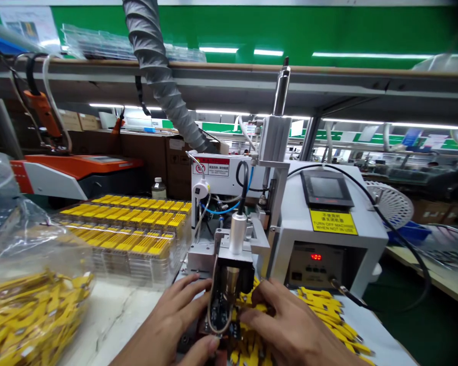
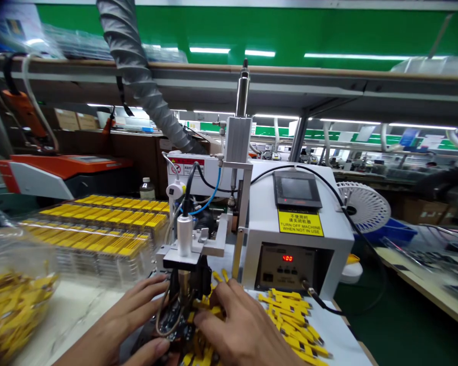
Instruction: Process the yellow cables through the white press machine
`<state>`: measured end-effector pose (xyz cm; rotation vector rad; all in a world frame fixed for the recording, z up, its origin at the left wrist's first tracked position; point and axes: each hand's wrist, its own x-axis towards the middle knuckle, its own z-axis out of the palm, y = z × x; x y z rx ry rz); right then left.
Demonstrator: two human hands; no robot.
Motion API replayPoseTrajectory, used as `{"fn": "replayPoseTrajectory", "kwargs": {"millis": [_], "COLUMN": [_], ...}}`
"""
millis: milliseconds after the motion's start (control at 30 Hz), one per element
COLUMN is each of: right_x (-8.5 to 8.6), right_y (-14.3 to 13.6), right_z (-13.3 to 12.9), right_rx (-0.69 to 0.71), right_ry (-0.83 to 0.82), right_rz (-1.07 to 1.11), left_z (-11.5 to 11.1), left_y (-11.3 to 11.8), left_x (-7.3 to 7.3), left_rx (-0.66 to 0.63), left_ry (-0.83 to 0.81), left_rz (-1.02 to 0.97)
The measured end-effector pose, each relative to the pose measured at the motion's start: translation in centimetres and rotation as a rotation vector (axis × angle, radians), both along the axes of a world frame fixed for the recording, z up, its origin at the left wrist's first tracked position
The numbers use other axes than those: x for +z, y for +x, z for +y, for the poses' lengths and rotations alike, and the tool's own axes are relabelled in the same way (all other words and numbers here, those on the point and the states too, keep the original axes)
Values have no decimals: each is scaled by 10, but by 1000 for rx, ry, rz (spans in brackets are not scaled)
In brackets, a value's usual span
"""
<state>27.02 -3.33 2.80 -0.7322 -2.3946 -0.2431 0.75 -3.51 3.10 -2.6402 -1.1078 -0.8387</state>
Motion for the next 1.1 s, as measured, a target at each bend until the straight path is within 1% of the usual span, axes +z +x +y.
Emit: {"fn": "replayPoseTrajectory", "kwargs": {"millis": [100,233,300,467,600,667,833,967,1033,1100], "right_x": [2,2,1,-2,-4,-3,-1,0,-1,-2], "right_y": [0,-1,-1,-1,1,1,1,-2,-3,-4], "right_z": [-1,0,0,1,2,2,1,1,1,2], "right_rx": [-10,-7,-8,-4,-28,-24,-4,60,91,101], "right_ry": [-30,-36,-38,19,-48,-61,-86,-110,-97,-120], "right_rz": [-33,-24,-8,18,-35,-33,38,111,186,247], "left_z": [-1,-4,-4,-3,-4,-5,-3,0,0,1], "left_y": [-2,-1,0,0,-4,-3,2,6,9,11], "left_x": [-2,1,2,0,-2,-2,3,8,12,14], "left_rx": [3,10,21,17,29,39,38,13,-11,-11], "left_ry": [-4,67,72,94,113,94,100,165,189,239], "left_rz": [-15,-20,-23,6,45,68,84,98,139,189]}}
